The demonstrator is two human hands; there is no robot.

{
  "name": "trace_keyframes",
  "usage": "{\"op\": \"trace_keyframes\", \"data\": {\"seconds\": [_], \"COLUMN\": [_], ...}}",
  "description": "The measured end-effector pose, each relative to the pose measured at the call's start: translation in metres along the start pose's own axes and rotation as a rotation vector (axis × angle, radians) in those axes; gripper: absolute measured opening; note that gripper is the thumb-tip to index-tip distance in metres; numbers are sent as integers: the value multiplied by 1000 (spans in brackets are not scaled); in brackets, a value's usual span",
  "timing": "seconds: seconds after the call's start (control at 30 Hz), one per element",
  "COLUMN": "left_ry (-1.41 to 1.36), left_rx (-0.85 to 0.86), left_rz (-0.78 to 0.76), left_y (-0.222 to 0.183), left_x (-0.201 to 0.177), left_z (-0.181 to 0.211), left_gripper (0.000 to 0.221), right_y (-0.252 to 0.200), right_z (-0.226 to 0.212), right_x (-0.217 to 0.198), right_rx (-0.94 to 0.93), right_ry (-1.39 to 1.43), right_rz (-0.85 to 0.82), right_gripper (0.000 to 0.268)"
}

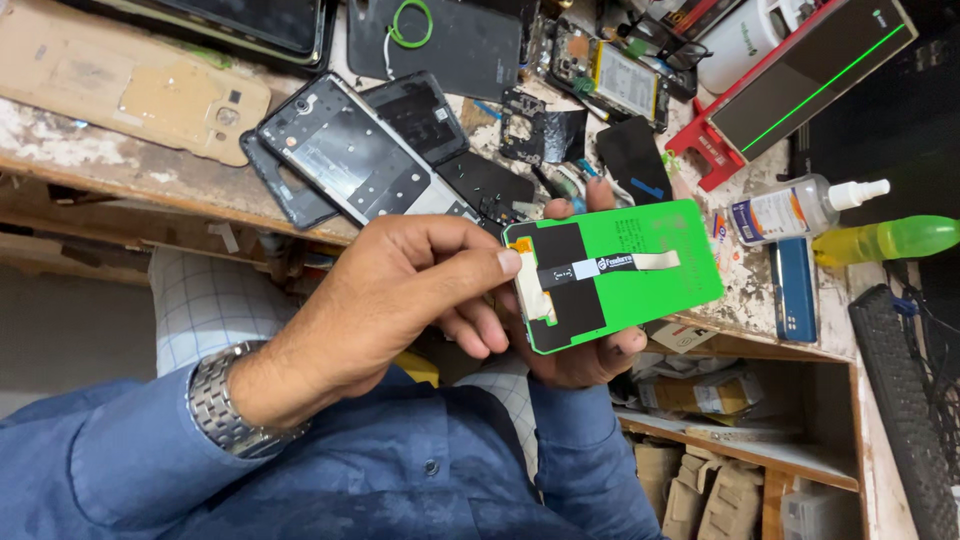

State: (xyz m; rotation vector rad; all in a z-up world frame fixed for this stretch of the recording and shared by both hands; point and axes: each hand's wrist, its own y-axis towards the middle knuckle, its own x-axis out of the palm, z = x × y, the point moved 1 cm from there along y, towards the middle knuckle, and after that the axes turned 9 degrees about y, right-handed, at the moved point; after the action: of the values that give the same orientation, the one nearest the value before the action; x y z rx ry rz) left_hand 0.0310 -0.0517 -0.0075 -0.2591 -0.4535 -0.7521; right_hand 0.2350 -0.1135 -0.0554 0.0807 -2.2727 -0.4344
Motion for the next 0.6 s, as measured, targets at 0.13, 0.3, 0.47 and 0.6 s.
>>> {"op": "trace_keyframes", "data": {"seconds": [0.13, 0.3, 0.47, 0.6], "left_ry": [-3, -55, -28, -90], "left_rx": [-36, -69, -82, -111], "left_rz": [20, 9, 38, 14], "left_y": [2, -2, 0, -2], "left_x": [-4, -7, -10, -13], "left_z": [-5, -6, -11, -10], "left_gripper": [28, 26, 28, 29], "right_y": [2, 2, -4, -2], "right_z": [-5, -3, 3, 1], "right_x": [9, 16, 12, 8], "right_rx": [-9, 3, -6, 12], "right_ry": [-209, -221, -186, -162], "right_rz": [56, 47, 37, 57], "right_gripper": [127, 131, 135, 137]}}
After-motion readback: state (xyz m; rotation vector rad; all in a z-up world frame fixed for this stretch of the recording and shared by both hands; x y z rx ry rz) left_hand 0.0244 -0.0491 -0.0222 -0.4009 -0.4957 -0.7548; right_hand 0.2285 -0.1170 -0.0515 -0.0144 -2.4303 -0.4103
